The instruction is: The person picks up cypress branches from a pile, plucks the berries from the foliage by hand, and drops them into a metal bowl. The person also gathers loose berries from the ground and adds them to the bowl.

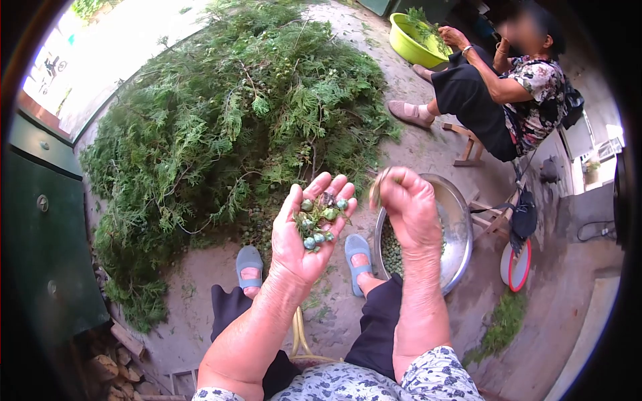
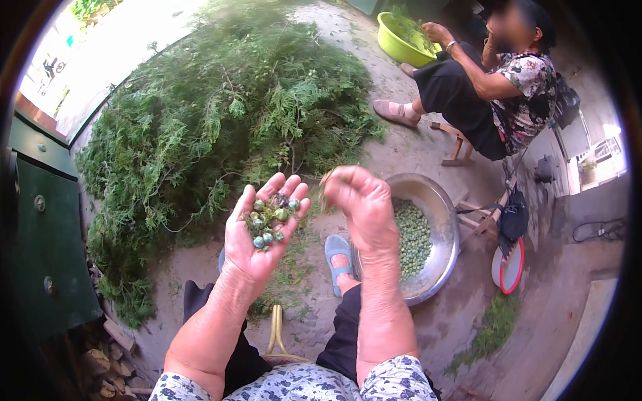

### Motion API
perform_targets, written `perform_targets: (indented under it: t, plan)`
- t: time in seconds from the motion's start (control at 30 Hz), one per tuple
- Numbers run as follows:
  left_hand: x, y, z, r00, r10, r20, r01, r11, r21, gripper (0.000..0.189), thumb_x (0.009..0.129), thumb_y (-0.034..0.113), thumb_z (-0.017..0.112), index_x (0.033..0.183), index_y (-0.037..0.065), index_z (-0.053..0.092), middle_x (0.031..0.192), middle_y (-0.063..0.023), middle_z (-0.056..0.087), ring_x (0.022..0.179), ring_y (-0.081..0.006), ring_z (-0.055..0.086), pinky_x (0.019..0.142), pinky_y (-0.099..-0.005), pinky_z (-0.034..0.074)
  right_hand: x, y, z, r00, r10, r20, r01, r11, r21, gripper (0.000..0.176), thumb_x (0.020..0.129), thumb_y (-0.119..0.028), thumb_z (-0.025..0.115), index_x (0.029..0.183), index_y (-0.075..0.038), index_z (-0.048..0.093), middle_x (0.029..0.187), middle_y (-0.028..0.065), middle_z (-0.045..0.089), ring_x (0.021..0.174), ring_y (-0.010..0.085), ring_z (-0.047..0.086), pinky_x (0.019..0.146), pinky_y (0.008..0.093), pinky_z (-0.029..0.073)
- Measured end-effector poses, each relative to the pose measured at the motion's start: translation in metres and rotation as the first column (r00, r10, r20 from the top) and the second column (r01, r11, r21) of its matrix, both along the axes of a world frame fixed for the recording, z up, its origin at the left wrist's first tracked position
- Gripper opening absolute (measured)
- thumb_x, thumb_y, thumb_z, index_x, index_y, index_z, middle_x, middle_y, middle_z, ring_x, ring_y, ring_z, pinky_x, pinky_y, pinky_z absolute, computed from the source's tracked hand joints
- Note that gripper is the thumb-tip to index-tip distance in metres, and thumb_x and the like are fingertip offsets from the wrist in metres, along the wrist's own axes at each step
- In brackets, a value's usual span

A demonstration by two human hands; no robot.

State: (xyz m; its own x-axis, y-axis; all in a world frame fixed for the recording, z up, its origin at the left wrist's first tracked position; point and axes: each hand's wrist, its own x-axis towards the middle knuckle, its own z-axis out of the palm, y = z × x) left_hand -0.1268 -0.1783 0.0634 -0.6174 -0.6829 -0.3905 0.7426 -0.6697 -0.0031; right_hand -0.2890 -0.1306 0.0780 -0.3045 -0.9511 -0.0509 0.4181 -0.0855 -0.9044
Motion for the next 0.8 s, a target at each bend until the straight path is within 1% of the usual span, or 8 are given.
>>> perform_targets:
  t: [0.07,0.13,0.23,0.37,0.53,0.63,0.73,0.8]
  plan:
    - [0.004,-0.005,-0.002,1.000,0.023,-0.017,-0.023,1.000,0.000,0.048,0.098,0.035,0.038,0.126,-0.004,0.040,0.130,-0.0231,0.044,0.125,-0.0343,0.042,0.105,-0.0457,0.037,-0.009,0.010,0.035,0.801,0.498,-0.333,-0.473,0.867,0.158,0.016,0.076,-0.004,0.069,0.089,0.004,0.067,0.075,0.0075,0.064,0.068,0.0137,0.060,0.064,0.0254,0.048]
    - [0.005,-0.007,-0.003,0.998,0.039,-0.052,-0.040,0.999,-0.021,0.048,0.098,0.035,0.038,0.127,-0.003,0.040,0.131,-0.0231,0.043,0.124,-0.0342,0.042,0.106,-0.0456,0.036,-0.003,0.011,0.029,0.740,0.390,-0.548,-0.400,0.910,0.108,0.016,0.078,-0.005,0.067,0.092,0.002,0.067,0.077,0.0064,0.064,0.066,0.0102,0.058,0.062,0.0231,0.047]
    - [0.005,-0.006,-0.002,0.999,0.029,-0.037,-0.030,0.999,-0.027,0.046,0.099,0.033,0.035,0.127,-0.003,0.040,0.131,-0.0220,0.045,0.124,-0.0345,0.043,0.105,-0.0463,0.037,0.016,0.003,0.020,0.832,0.065,-0.551,0.004,0.992,0.123,0.012,0.085,-0.004,0.062,0.094,0.000,0.067,0.075,0.0007,0.060,0.065,0.0051,0.053,0.059,0.0198,0.044]
    - [0.003,-0.005,-0.001,0.998,0.026,-0.054,-0.028,0.999,-0.031,0.048,0.099,0.035,0.035,0.127,-0.003,0.040,0.131,-0.0218,0.045,0.124,-0.0339,0.042,0.106,-0.0455,0.036,0.019,0.002,0.015,0.747,0.019,-0.665,0.117,0.980,0.159,0.014,0.082,-0.002,0.063,0.095,-0.002,0.067,0.085,0.0043,0.062,0.074,0.0097,0.058,0.064,0.0243,0.048]
    - [0.006,-0.010,0.002,0.997,0.072,-0.036,-0.072,0.997,-0.006,0.048,0.099,0.034,0.035,0.127,-0.004,0.040,0.131,-0.0222,0.045,0.124,-0.0342,0.043,0.105,-0.0460,0.037,-0.011,0.010,0.022,0.557,0.433,-0.709,-0.261,0.901,0.346,0.012,0.080,-0.008,0.066,0.088,0.000,0.068,0.077,0.0061,0.065,0.073,0.0107,0.059,0.066,0.0270,0.048]
    - [0.007,-0.010,0.001,0.997,0.070,-0.041,-0.070,0.997,-0.008,0.047,0.099,0.034,0.035,0.128,-0.003,0.040,0.131,-0.0216,0.045,0.123,-0.0337,0.044,0.105,-0.0461,0.038,-0.001,0.008,0.019,0.748,0.264,-0.609,-0.070,0.944,0.323,0.013,0.078,-0.006,0.068,0.090,-0.001,0.068,0.079,0.0063,0.064,0.074,0.0134,0.061,0.069,0.0274,0.049]
    - [0.008,-0.009,-0.006,0.998,0.021,-0.065,-0.024,0.999,-0.045,0.047,0.099,0.036,0.035,0.128,-0.001,0.041,0.131,-0.0194,0.046,0.122,-0.0322,0.045,0.104,-0.0457,0.039,0.029,-0.002,0.017,0.649,-0.037,-0.760,0.036,0.999,-0.018,0.019,0.077,-0.003,0.068,0.096,-0.003,0.067,0.086,0.0060,0.061,0.079,0.0146,0.060,0.072,0.0279,0.049]
    - [0.008,-0.006,-0.011,0.995,-0.022,-0.099,0.014,0.996,-0.088,0.047,0.099,0.036,0.035,0.128,0.000,0.041,0.132,-0.0181,0.046,0.122,-0.0312,0.046,0.104,-0.0453,0.039,0.037,-0.001,0.014,0.634,-0.003,-0.773,0.012,1.000,0.006,0.025,0.076,0.001,0.067,0.101,-0.004,0.066,0.090,0.0056,0.056,0.084,0.0146,0.058,0.073,0.0278,0.049]
